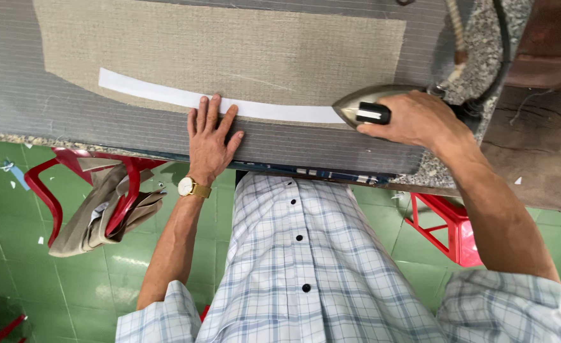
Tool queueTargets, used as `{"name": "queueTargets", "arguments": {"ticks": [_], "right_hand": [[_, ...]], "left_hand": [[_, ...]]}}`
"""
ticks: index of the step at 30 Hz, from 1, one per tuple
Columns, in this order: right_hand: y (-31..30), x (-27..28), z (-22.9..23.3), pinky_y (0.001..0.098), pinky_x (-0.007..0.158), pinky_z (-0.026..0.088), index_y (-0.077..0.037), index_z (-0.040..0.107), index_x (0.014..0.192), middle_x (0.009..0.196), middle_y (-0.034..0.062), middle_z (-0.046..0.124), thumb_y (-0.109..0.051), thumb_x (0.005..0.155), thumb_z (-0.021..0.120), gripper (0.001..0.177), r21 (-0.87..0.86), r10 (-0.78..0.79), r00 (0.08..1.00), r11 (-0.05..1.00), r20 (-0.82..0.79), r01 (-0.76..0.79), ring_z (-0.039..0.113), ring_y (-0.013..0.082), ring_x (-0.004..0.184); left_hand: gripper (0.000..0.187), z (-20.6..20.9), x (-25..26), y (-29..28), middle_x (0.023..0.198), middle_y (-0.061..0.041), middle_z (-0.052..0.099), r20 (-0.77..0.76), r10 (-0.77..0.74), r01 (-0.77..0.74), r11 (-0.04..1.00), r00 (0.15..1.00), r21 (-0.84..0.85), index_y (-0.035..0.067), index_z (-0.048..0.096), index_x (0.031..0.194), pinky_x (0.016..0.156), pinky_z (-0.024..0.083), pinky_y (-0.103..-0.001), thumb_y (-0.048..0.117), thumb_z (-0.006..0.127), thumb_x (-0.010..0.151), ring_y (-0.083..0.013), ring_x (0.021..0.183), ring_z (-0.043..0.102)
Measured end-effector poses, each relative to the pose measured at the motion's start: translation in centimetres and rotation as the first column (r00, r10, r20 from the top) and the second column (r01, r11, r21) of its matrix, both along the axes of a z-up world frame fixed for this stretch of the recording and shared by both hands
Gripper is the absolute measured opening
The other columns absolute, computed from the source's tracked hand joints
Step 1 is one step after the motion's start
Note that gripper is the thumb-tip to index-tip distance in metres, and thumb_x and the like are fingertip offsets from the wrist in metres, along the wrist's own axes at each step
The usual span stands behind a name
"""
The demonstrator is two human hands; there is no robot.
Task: The person irons a long white strip of fabric placed on a workbench. They use a steam iron in their right hand and a dark rectangular pressing block in their left hand to apply pressure and smooth the material. The person repeatedly moves the iron and block along the length of the fabric strip.
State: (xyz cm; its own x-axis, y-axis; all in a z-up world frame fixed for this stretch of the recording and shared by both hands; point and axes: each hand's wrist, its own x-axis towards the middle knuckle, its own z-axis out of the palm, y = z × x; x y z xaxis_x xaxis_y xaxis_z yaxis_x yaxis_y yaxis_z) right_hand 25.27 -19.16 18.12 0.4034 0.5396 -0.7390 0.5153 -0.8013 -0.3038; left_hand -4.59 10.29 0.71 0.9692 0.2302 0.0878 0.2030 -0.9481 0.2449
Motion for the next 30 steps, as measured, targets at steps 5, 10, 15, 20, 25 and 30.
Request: {"name": "queueTargets", "arguments": {"ticks": [5, 10, 15, 20, 25, 30], "right_hand": [[-0.1, -0.3, -0.7, 0.0489, 0.073, 0.052, -0.013, 0.072, 0.094, 0.084, 0.0172, 0.076, -0.067, 0.086, 0.065, 0.055, -0.084, 0.038, 0.998, 0.996, 0.053, -0.033, 0.072, 0.0406, 0.088], [-0.6, -0.6, -2.3, 0.0442, 0.062, 0.045, -0.010, 0.056, 0.073, 0.060, 0.0090, 0.062, -0.072, 0.084, 0.068, 0.064, -0.036, 0.074, 0.988, 0.997, 0.138, -0.070, 0.059, 0.0317, 0.063], [2.2, -1.6, -2.3, 0.0458, 0.076, 0.051, -0.017, 0.070, 0.089, 0.075, 0.0086, 0.074, -0.072, 0.086, 0.063, 0.055, -0.075, 0.141, 0.977, 0.989, 0.160, -0.130, 0.067, 0.0351, 0.080], [7.5, -3.2, -0.3, 0.0459, 0.072, 0.058, -0.023, 0.076, 0.108, 0.084, 0.0140, 0.079, -0.071, 0.083, 0.066, 0.055, -0.012, 0.129, 0.988, 0.992, 0.084, -0.128, 0.076, 0.0355, 0.082], [12.5, -5.1, -0.3, 0.0482, 0.079, 0.058, -0.019, 0.077, 0.097, 0.083, 0.0180, 0.078, -0.069, 0.082, 0.068, 0.053, 0.049, 0.183, 0.982, 0.982, 0.044, -0.185, 0.076, 0.0388, 0.092], [17.1, -6.8, -0.6, 0.0463, 0.079, 0.058, -0.017, 0.077, 0.094, 0.079, 0.0158, 0.077, -0.068, 0.086, 0.070, 0.052, 0.144, 0.215, 0.977, 0.966, 0.014, -0.215, 0.077, 0.0361, 0.085]], "left_hand": [[0.062, 0.6, -0.2, 0.2, 0.170, -0.011, 0.025, -0.034, -0.023, 0.023, 1.000, 0.999, -0.002, 0.025, 0.048, 0.158, 0.124, 0.018, -0.059, 0.059, 0.051, 0.107, -0.0343, 0.158, 0.017], [0.066, 0.9, -0.6, 1.0, 0.171, -0.012, 0.020, -0.040, -0.069, 0.069, 0.998, 0.997, 0.007, 0.021, 0.039, 0.163, 0.126, 0.021, -0.061, 0.060, 0.044, 0.110, -0.0367, 0.159, 0.015], [0.066, 1.1, -1.2, 2.4, 0.169, -0.018, 0.023, -0.050, -0.113, 0.113, 0.994, 0.992, 0.008, 0.016, 0.042, 0.161, 0.127, 0.021, -0.061, 0.056, 0.050, 0.109, -0.0407, 0.157, 0.018], [0.067, 0.0, -1.6, 3.3, 0.169, -0.017, 0.024, -0.009, -0.079, 0.079, 0.997, 0.997, -0.019, 0.020, 0.042, 0.160, 0.126, 0.019, -0.059, 0.059, 0.050, 0.106, -0.0385, 0.157, 0.018], [0.070, -0.6, -2.4, 4.9, 0.170, -0.013, 0.024, 0.010, -0.024, 0.024, 0.999, 1.000, -0.034, 0.023, 0.041, 0.161, 0.126, 0.015, -0.057, 0.061, 0.053, 0.103, -0.0353, 0.157, 0.016], [0.070, 0.2, -2.9, 6.7, 0.170, -0.013, 0.024, -0.031, 0.004, -0.005, 0.999, 1.000, -0.040, 0.021, 0.041, 0.161, 0.125, 0.014, -0.058, 0.061, 0.053, 0.104, -0.0354, 0.157, 0.016]]}}
